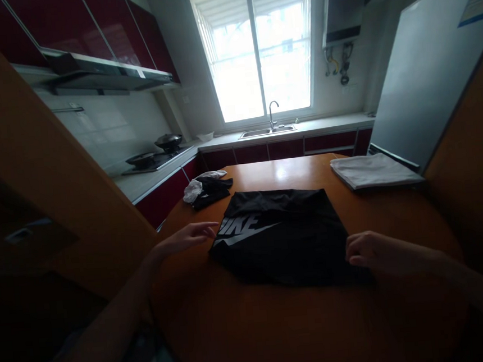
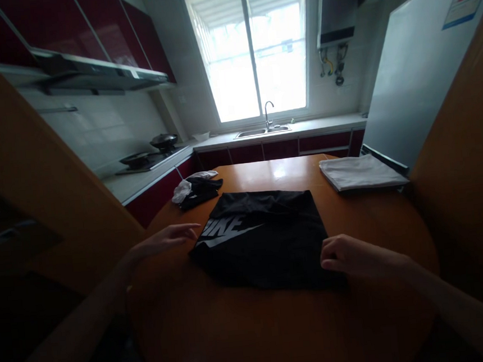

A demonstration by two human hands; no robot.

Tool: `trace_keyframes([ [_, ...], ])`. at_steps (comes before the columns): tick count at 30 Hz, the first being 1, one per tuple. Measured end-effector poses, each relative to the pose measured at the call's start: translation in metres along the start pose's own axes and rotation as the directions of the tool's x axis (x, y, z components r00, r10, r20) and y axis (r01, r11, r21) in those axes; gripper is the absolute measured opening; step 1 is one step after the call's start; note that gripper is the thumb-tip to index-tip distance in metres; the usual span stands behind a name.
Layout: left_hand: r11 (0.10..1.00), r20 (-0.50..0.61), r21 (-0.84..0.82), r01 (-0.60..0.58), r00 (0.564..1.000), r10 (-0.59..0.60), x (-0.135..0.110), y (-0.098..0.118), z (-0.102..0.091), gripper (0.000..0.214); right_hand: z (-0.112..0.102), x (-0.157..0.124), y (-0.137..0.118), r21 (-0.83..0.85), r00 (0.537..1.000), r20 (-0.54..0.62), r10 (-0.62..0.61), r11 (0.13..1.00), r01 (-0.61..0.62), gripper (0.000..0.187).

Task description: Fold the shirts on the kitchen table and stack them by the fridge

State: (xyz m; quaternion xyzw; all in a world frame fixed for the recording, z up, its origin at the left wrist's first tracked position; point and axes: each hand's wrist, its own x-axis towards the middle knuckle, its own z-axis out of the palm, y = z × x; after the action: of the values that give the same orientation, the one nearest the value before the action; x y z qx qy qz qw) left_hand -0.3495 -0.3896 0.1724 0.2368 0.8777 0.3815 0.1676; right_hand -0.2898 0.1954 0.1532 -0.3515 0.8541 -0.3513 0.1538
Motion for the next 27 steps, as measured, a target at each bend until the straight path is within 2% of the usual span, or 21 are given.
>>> trace_keyframes([
  [3,0.988,-0.241,0.15,-0.043,0.967,0.079,0.034,-0.002,0.007,0.047,0.024,0.023,-0.007,-0.075,0.976,-0.216,-0.016,0.997,0.0,0.04],
  [5,0.952,-0.326,0.287,-0.105,0.924,0.2,0.063,-0.004,0.018,0.044,0.047,0.038,-0.014,-0.155,0.948,-0.312,-0.061,0.988,0.013,0.036],
  [7,0.905,-0.323,0.396,-0.157,0.899,0.297,0.091,-0.006,0.028,0.043,0.073,0.047,-0.021,-0.273,0.941,-0.328,-0.09,0.962,-0.003,0.04],
  [9,0.874,-0.285,0.461,-0.156,0.906,0.312,0.113,-0.011,0.037,0.044,0.097,0.052,-0.025,-0.418,0.947,-0.309,-0.086,0.907,-0.054,0.044],
  [12,0.837,-0.256,0.546,-0.045,0.942,0.218,0.132,-0.018,0.043,0.045,0.119,0.052,-0.022,-0.611,0.947,-0.306,-0.094,0.783,-0.119,0.045],
  [14,0.79,-0.271,0.612,0.049,0.95,0.152,0.134,-0.019,0.046,0.044,0.122,0.049,-0.016,-0.681,0.944,-0.301,-0.135,0.723,-0.114,0.047],
  [17,0.692,-0.302,0.704,0.161,0.95,0.085,0.129,-0.011,0.053,0.044,0.112,0.045,-0.003,-0.72,0.948,-0.262,-0.182,0.691,-0.066,0.05],
  [19,0.624,-0.309,0.752,0.212,0.95,0.05,0.124,0.0,0.058,0.043,0.094,0.044,0.009,-0.727,0.951,-0.238,-0.199,0.685,-0.039,0.051],
  [21,0.564,-0.312,0.786,0.253,0.95,0.008,0.117,0.013,0.063,0.042,0.069,0.045,0.025,-0.727,0.956,-0.191,-0.223,0.686,0.015,0.05],
  [23,0.521,-0.303,0.805,0.284,0.952,-0.051,0.11,0.028,0.066,0.04,0.036,0.05,0.048,-0.711,0.961,-0.09,-0.26,0.693,0.121,0.051],
  [25,0.524,-0.263,0.803,0.283,0.958,-0.113,0.102,0.045,0.068,0.041,-0.001,0.059,0.074,-0.685,0.962,-0.026,-0.273,0.705,0.182,0.049],
  [27,0.636,-0.134,0.739,0.222,0.974,-0.184,0.097,0.063,0.068,0.044,-0.034,0.07,0.1,-0.666,0.965,-0.063,-0.254,0.731,0.149,0.045],
])
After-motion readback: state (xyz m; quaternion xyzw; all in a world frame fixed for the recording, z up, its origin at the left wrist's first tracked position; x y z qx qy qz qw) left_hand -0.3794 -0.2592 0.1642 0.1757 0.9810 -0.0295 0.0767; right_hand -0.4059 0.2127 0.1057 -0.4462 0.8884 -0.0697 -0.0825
